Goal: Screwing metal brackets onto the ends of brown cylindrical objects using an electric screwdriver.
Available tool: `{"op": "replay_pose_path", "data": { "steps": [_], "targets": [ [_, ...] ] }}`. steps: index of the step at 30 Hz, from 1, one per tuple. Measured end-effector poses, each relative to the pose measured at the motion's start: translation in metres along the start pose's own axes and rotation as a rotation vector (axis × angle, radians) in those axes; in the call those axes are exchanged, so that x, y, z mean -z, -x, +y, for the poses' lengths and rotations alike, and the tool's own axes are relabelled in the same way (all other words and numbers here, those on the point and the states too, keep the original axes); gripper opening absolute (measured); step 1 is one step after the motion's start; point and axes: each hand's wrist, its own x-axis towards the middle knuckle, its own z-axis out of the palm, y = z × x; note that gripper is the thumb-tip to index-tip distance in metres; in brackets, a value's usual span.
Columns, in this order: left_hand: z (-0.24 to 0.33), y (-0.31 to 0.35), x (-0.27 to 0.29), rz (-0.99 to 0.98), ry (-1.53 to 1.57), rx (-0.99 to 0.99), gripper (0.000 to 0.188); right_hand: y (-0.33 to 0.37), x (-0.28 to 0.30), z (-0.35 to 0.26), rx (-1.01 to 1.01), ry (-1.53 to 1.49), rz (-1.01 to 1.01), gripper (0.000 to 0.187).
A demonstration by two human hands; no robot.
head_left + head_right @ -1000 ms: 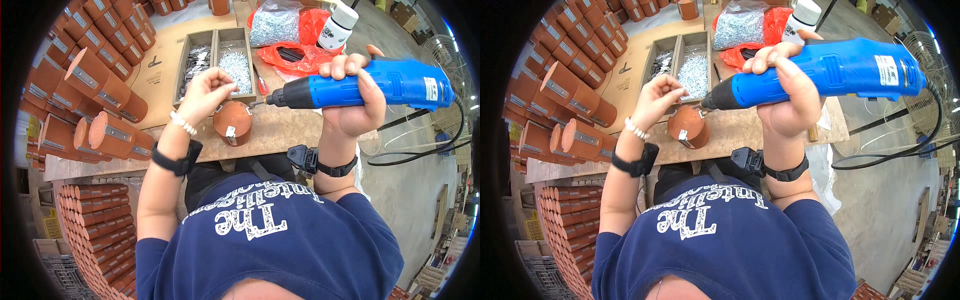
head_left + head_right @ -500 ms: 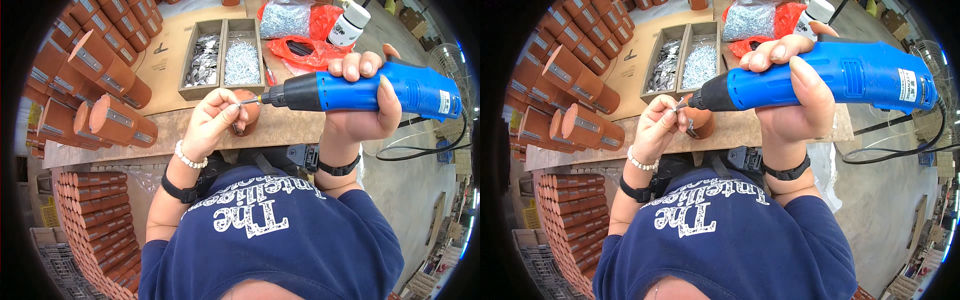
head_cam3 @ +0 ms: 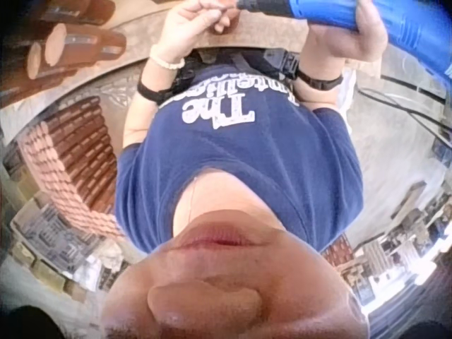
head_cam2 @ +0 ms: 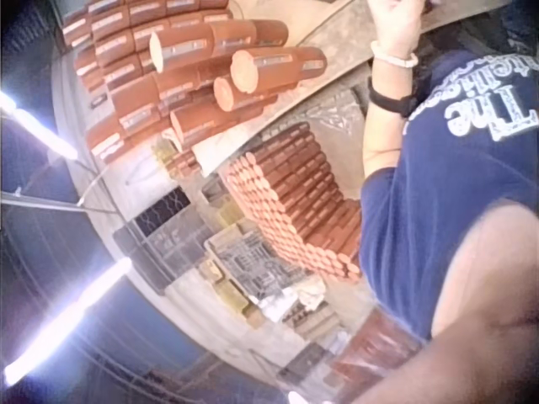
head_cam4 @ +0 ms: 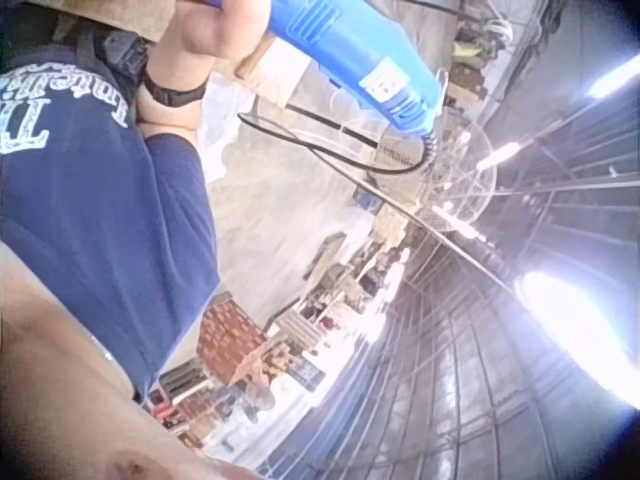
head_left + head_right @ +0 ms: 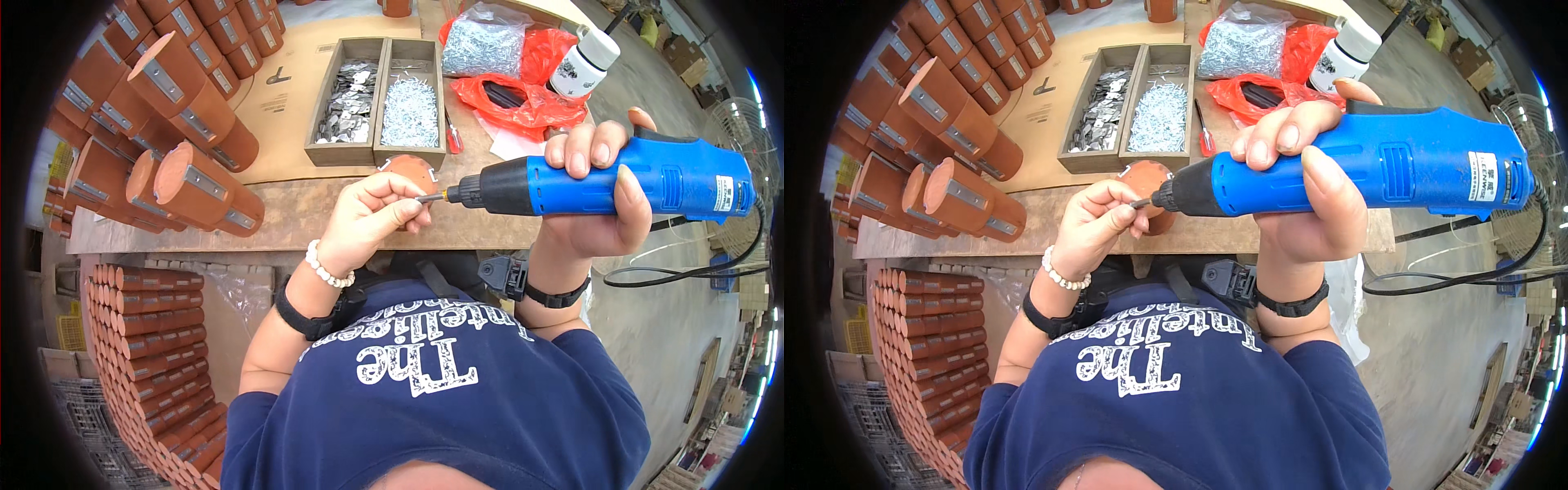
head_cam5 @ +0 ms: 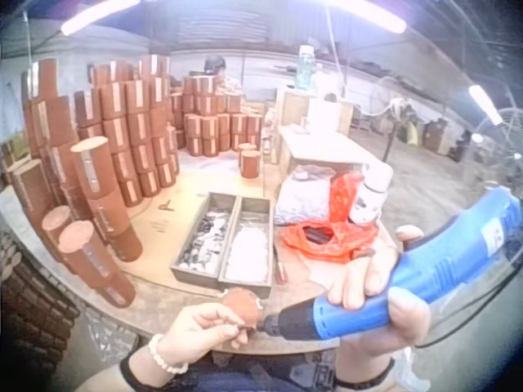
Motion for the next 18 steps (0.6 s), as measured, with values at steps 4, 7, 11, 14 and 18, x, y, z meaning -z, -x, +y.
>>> {"op": "replay_pose_path", "data": {
  "steps": [4,7,11,14,18],
  "targets": [
    [0.002,0.002,-0.003,0.036,-0.113,0.036,0.009,-0.002,-0.003,-0.003,-0.035,0.094,-0.018,0.053],
    [0.002,0.000,-0.006,0.022,-0.181,0.050,0.009,-0.004,-0.001,-0.006,-0.060,0.094,-0.085,0.054],
    [-0.002,-0.004,-0.013,0.020,-0.202,0.048,0.009,-0.005,-0.001,-0.008,-0.048,0.114,-0.143,0.056],
    [-0.004,-0.008,-0.016,-0.029,-0.263,0.025,0.012,-0.007,0.002,-0.012,-0.030,0.129,-0.159,0.057],
    [-0.006,-0.011,-0.016,-0.017,-0.305,0.040,0.011,-0.005,0.007,-0.011,-0.040,0.112,-0.164,0.055]
  ]
}}
